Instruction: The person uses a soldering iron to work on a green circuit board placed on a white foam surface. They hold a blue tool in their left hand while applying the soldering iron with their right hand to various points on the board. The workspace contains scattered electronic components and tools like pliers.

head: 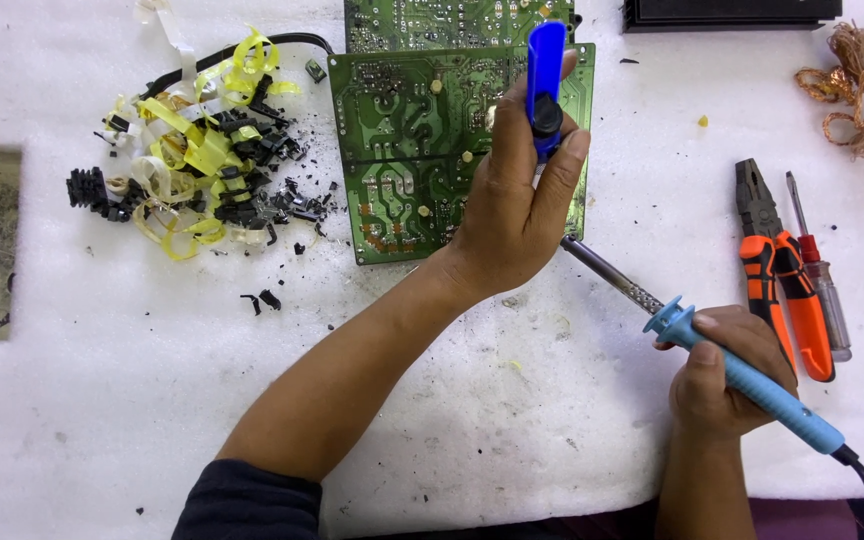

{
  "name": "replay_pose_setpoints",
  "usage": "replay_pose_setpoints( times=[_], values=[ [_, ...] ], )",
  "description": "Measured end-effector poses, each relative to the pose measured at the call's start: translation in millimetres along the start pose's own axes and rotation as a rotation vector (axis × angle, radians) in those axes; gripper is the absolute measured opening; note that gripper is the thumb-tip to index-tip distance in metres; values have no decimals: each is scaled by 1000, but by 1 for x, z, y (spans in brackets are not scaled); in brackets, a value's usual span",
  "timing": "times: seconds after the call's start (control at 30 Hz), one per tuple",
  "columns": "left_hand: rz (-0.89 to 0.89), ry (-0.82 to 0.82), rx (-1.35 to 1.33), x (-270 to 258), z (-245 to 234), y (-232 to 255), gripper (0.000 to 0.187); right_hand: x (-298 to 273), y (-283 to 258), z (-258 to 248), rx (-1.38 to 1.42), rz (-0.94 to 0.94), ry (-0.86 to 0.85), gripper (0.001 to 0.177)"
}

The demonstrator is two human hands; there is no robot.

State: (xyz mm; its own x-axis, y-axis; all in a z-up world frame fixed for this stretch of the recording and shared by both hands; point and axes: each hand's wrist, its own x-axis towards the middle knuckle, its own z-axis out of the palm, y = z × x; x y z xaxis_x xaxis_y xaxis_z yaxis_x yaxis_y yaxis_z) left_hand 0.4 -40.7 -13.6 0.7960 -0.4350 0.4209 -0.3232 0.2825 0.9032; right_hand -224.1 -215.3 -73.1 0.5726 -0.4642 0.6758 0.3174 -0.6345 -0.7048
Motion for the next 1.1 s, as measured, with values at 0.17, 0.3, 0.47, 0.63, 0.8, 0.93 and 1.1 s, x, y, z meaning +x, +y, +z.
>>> replay_pose_setpoints(
  times=[0.17,0.3,0.47,0.63,0.8,0.93,1.1],
  values=[
    [5,-1,-11,0,0,3,51,5,-6,-1,1,-69,-66,13],
    [40,28,-31,0,1,3,50,6,-10,2,-8,-76,-74,11],
    [47,63,-90,0,2,3,47,1,-4,3,22,16,-19,15],
    [40,73,-104,-2,2,4,46,1,-7,6,20,100,38,23],
    [35,64,-146,-2,2,2,46,1,-5,4,26,72,27,21],
    [34,63,-152,-3,3,2,46,-1,-2,3,41,60,13,22],
    [44,72,-152,-2,2,-1,46,1,-7,4,31,3,-23,15]
  ],
)
